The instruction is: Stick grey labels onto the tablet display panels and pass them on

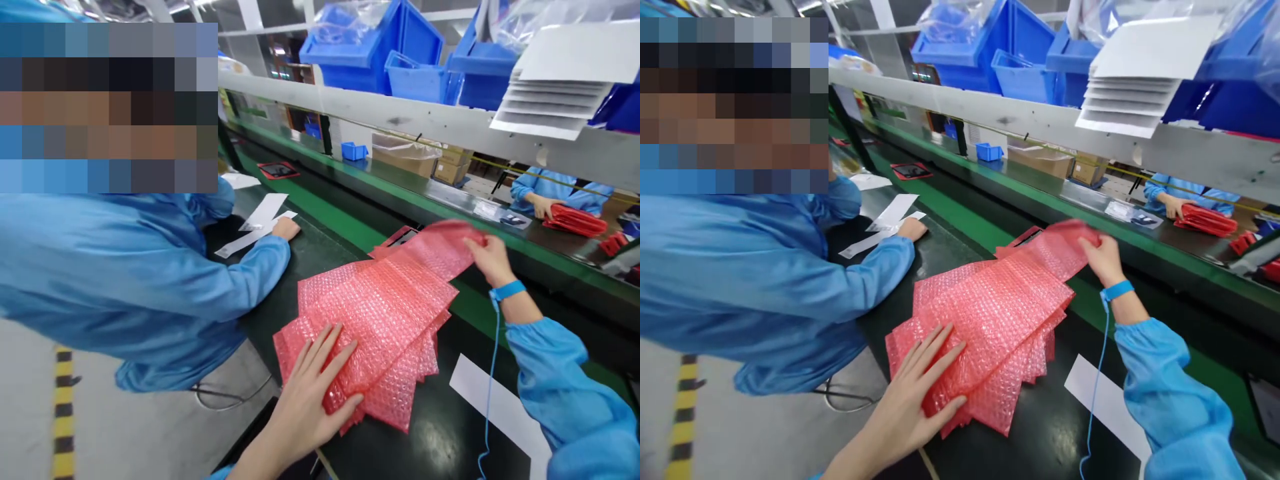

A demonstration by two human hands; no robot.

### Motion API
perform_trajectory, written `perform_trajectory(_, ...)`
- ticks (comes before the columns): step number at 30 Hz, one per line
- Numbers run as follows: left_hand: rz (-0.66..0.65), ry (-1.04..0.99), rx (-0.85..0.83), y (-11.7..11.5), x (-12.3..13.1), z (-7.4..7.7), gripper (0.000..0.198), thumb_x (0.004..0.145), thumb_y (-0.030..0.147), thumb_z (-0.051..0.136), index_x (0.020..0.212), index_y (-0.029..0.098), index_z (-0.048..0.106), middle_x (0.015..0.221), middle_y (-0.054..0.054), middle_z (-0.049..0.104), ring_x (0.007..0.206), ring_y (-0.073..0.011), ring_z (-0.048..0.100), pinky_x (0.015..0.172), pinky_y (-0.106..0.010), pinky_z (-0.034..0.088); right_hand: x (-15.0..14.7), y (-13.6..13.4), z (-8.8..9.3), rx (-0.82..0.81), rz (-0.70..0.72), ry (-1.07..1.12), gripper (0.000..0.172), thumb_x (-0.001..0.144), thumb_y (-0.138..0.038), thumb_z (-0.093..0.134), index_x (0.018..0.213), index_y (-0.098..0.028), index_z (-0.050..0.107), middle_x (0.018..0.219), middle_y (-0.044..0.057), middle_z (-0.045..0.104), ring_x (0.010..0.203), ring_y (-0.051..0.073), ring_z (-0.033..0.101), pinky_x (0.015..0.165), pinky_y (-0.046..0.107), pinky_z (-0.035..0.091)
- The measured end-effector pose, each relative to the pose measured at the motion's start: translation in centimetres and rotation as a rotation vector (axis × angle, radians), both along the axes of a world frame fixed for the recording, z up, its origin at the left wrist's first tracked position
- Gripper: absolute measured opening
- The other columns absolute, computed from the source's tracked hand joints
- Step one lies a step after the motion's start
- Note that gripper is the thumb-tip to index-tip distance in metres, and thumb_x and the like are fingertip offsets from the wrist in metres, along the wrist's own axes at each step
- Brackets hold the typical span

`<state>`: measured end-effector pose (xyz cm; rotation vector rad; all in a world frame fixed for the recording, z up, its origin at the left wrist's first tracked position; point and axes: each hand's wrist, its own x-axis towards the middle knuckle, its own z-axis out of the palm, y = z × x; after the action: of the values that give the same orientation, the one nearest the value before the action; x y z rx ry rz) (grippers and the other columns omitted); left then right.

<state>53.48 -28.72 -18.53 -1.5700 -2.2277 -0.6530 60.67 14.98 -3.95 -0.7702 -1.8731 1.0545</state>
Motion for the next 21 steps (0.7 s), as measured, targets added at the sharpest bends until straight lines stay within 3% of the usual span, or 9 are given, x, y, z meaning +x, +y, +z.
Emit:
perform_trajectory(3, 0.007, -0.024, 0.021, 0.6, 0.2, -0.3, 0.072, 0.102, 0.045, 0.062, 0.168, 0.026, 0.039, 0.177, -0.016, 0.032, 0.162, -0.04, 0.035, 0.121, -0.065, 0.046, 1.0, -1.4, 6.0, 0.138, 0.025, 0.255, 0.023, 0.081, -0.03, 0.082, 0.098, -0.019, 0.072, 0.089, 0.001, 0.074, 0.077, 0.016, 0.064, 0.082, 0.034, 0.056)
perform_trajectory(5, -0.002, -0.057, 0.035, 1.0, 0.3, -0.1, 0.073, 0.102, 0.046, 0.063, 0.168, 0.027, 0.039, 0.178, -0.016, 0.03, 0.163, -0.0408, 0.033, 0.122, -0.066, 0.044, 1.9, -3.5, 9.3, 0.213, 0.186, 0.557, 0.027, 0.079, -0.025, 0.086, 0.103, -0.017, 0.075, 0.1, 0.004, 0.077, 0.086, 0.018, 0.07, 0.092, 0.039, 0.057)
perform_trajectory(8, -0.017, -0.121, 0.061, 1.2, 0.4, 0.2, 0.075, 0.101, 0.049, 0.065, 0.169, 0.028, 0.038, 0.179, -0.016, 0.027, 0.163, -0.0422, 0.031, 0.125, -0.067, 0.039, 3.0, -6.6, 11.5, 0.152, 0.365, 0.656, 0.025, 0.081, -0.025, 0.089, 0.103, -0.018, 0.079, 0.105, 0.007, 0.078, 0.092, 0.022, 0.075, 0.096, 0.046, 0.06)
perform_trajectory(11, -0.012, -0.204, 0.138, 0.8, 0.0, -0.1, 0.077, 0.102, 0.054, 0.062, 0.17, 0.029, 0.035, 0.18, -0.015, 0.025, 0.164, -0.0415, 0.028, 0.129, -0.068, 0.033, 2.9, -7.9, 9.6, -0.039, 0.377, 0.648, 0.024, 0.081, -0.027, 0.089, 0.102, -0.019, 0.08, 0.106, 0.007, 0.079, 0.091, 0.023, 0.077, 0.096, 0.045, 0.064)
perform_trajectory(14, 0.108, -0.322, 0.358, -0.1, -1.2, -1.3, 0.066, 0.107, 0.051, 0.054, 0.168, 0.031, 0.038, 0.18, -0.012, 0.026, 0.166, -0.037, 0.026, 0.133, -0.064, 0.024, 1.4, -7.2, 4.9, -0.325, 0.371, 0.51, 0.027, 0.076, -0.024, 0.089, 0.1, -0.019, 0.078, 0.098, 0.005, 0.081, 0.087, 0.025, 0.079, 0.09, 0.047, 0.067)
perform_trajectory(17, 0.314, -0.525, 0.607, -0.6, -2.8, -3.4, 0.061, 0.108, 0.052, 0.051, 0.164, 0.027, 0.046, 0.179, -0.012, 0.03, 0.165, -0.0348, 0.029, 0.135, -0.061, 0.021, -0.3, -6.1, 0.7, -0.539, 0.343, 0.418, 0.021, 0.07, -0.017, 0.087, 0.083, -0.02, 0.071, 0.077, 0.003, 0.077, 0.084, 0.027, 0.08, 0.09, 0.045, 0.068)
perform_trajectory(19, 0.379, -0.711, 0.684, -0.4, -3.5, -4.8, 0.067, 0.106, 0.058, 0.051, 0.163, 0.023, 0.046, 0.176, -0.015, 0.036, 0.163, -0.0349, 0.034, 0.135, -0.059, 0.022, -1.0, -5.9, -0.4, -0.578, 0.346, 0.415, 0.02, 0.069, -0.015, 0.085, 0.077, -0.022, 0.068, 0.071, 0.002, 0.075, 0.084, 0.027, 0.081, 0.092, 0.044, 0.068)
perform_trajectory(21, 0.38, -0.827, 0.699, 0.2, -3.6, -5.7, 0.073, 0.104, 0.061, 0.055, 0.164, 0.022, 0.044, 0.174, -0.016, 0.039, 0.163, -0.0343, 0.035, 0.136, -0.057, 0.023, -1.1, -6.5, 0.0, -0.587, 0.376, 0.424, 0.016, 0.072, -0.017, 0.082, 0.081, -0.022, 0.069, 0.075, 0.004, 0.077, 0.087, 0.028, 0.081, 0.093, 0.044, 0.068)
